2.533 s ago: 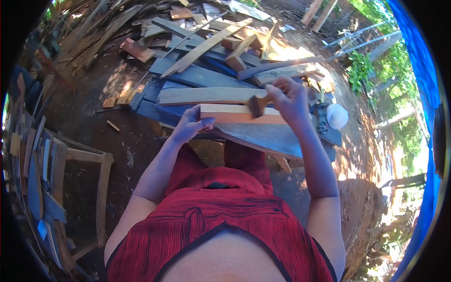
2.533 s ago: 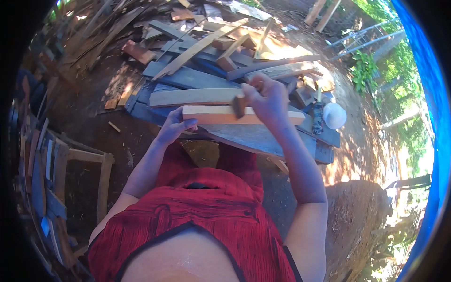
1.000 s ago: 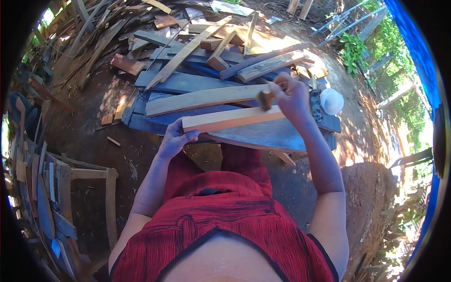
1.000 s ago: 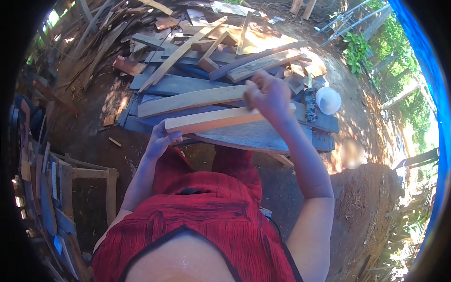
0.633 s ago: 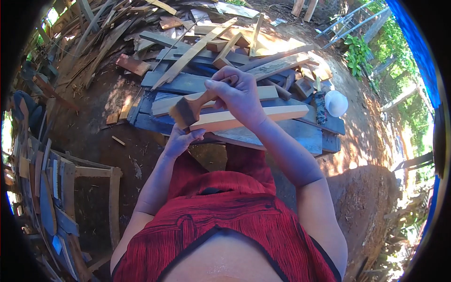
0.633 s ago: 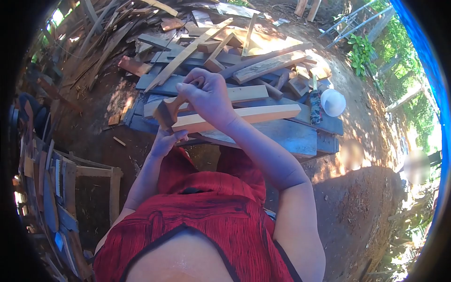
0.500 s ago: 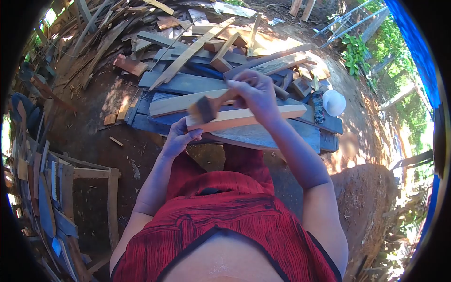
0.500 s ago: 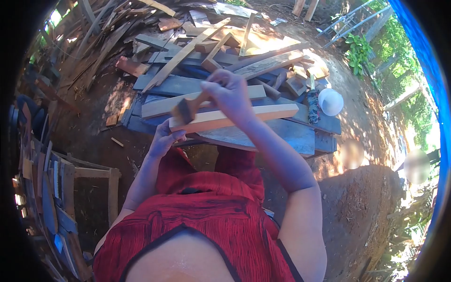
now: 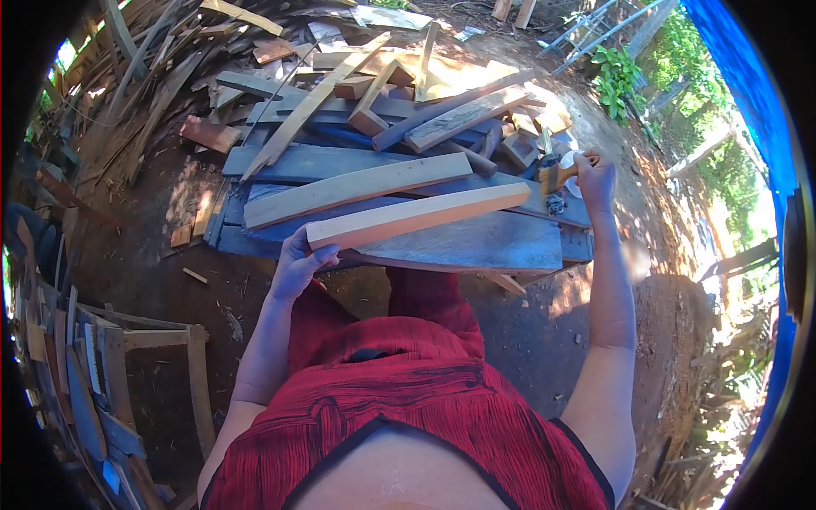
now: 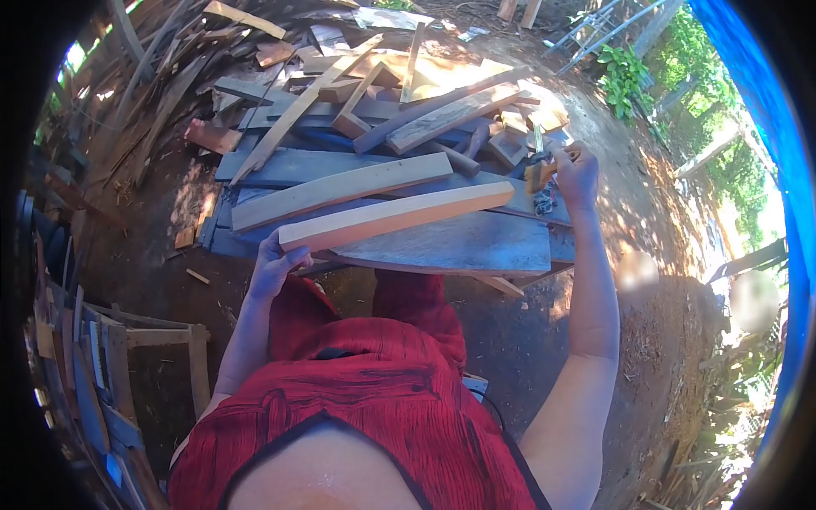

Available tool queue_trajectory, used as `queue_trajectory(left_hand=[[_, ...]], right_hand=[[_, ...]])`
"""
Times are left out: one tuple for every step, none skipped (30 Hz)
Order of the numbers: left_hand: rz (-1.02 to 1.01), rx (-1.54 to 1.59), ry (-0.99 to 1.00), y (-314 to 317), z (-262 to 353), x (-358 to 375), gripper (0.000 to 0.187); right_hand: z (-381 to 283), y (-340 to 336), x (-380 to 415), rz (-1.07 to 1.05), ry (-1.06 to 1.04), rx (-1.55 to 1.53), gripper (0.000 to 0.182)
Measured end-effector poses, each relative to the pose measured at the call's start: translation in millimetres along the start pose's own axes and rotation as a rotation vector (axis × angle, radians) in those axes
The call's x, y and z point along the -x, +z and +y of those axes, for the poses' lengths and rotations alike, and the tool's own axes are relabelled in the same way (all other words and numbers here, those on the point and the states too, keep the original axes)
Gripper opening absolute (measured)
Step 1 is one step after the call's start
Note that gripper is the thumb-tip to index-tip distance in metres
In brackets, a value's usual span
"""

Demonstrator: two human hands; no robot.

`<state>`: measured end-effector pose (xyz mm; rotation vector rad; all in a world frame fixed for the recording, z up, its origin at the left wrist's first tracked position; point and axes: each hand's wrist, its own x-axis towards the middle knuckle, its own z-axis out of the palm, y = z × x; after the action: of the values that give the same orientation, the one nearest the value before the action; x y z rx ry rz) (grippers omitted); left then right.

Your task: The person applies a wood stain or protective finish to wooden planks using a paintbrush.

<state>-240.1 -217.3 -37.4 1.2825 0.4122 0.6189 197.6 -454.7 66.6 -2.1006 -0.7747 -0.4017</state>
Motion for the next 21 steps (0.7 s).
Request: queue_trajectory(left_hand=[[-0.004, -0.004, -0.002, 0, 0, 0, 0.024], [-0.005, -0.007, -0.004, 0, 1, 0, 0.024], [-0.002, -0.007, -0.001, 1, 2, 0, 0.024], [0.001, -0.008, 0.001, 2, 2, 0, 0.023], [0.002, -0.009, 0.000, 0, 1, 0, 0.023], [-0.019, 0.009, 0.000, -3, -2, 0, 0.026], [-0.037, 0.027, 0.002, -5, -5, 0, 0.029], [-0.032, 0.024, 0.002, -6, -6, 0, 0.029], [-0.023, 0.025, -0.006, -7, -8, 0, 0.029], [-0.014, 0.024, -0.014, -7, -9, 0, 0.029], [-0.007, 0.020, -0.015, -7, -9, 0, 0.029], [-0.017, 0.030, -0.006, -8, -10, 0, 0.030], [-0.027, 0.041, 0.003, -8, -10, 0, 0.030], [-0.020, 0.035, 0.000, -8, -10, -1, 0.030], [-0.026, 0.038, 0.002, -9, -10, -1, 0.030], [-0.035, 0.042, 0.005, -9, -10, -2, 0.030], [-0.031, 0.037, 0.004, -9, -10, -2, 0.030], [-0.024, 0.059, -0.005, -9, -11, -2, 0.030], [-0.018, 0.081, -0.014, -9, -13, -3, 0.030], [-0.020, 0.077, -0.014, -9, -13, -3, 0.030], [-0.037, 0.071, 0.002, -10, -13, -3, 0.029]], right_hand=[[-6, 0, 1, 0.000, 0.001, -0.002, 0.013], [-12, 0, 3, -0.017, -0.024, 0.041, 0.013], [-22, 2, 7, -0.033, -0.048, 0.084, 0.014], [-23, 8, 11, -0.033, -0.046, 0.084, 0.014], [-24, 16, 15, -0.019, -0.143, 0.119, 0.015], [-27, 24, 19, -0.005, -0.242, 0.153, 0.017], [-41, 28, 24, -0.007, -0.243, 0.149, 0.017], [-58, 30, 31, -0.102, -0.204, 0.099, 0.017], [-76, 32, 38, -0.199, -0.164, 0.048, 0.017], [-92, 34, 43, -0.205, -0.165, 0.041, 0.017], [-109, 36, 49, -0.258, -0.172, 0.035, 0.016], [-124, 39, 55, -0.311, -0.178, 0.027, 0.015], [-139, 44, 60, -0.317, -0.178, 0.020, 0.015], [-152, 49, 66, -0.351, -0.204, -0.086, 0.015], [-165, 55, 72, -0.383, -0.228, -0.192, 0.015], [-177, 64, 78, -0.386, -0.227, -0.199, 0.015], [-191, 72, 84, -0.457, -0.184, -0.402, 0.015], [-204, 80, 90, -0.524, -0.139, -0.604, 0.014], [-220, 85, 97, -0.571, -0.096, -0.689, 0.013], [-235, 89, 104, -0.617, -0.052, -0.773, 0.013], [-245, 97, 109, -0.613, -0.053, -0.777, 0.013]])
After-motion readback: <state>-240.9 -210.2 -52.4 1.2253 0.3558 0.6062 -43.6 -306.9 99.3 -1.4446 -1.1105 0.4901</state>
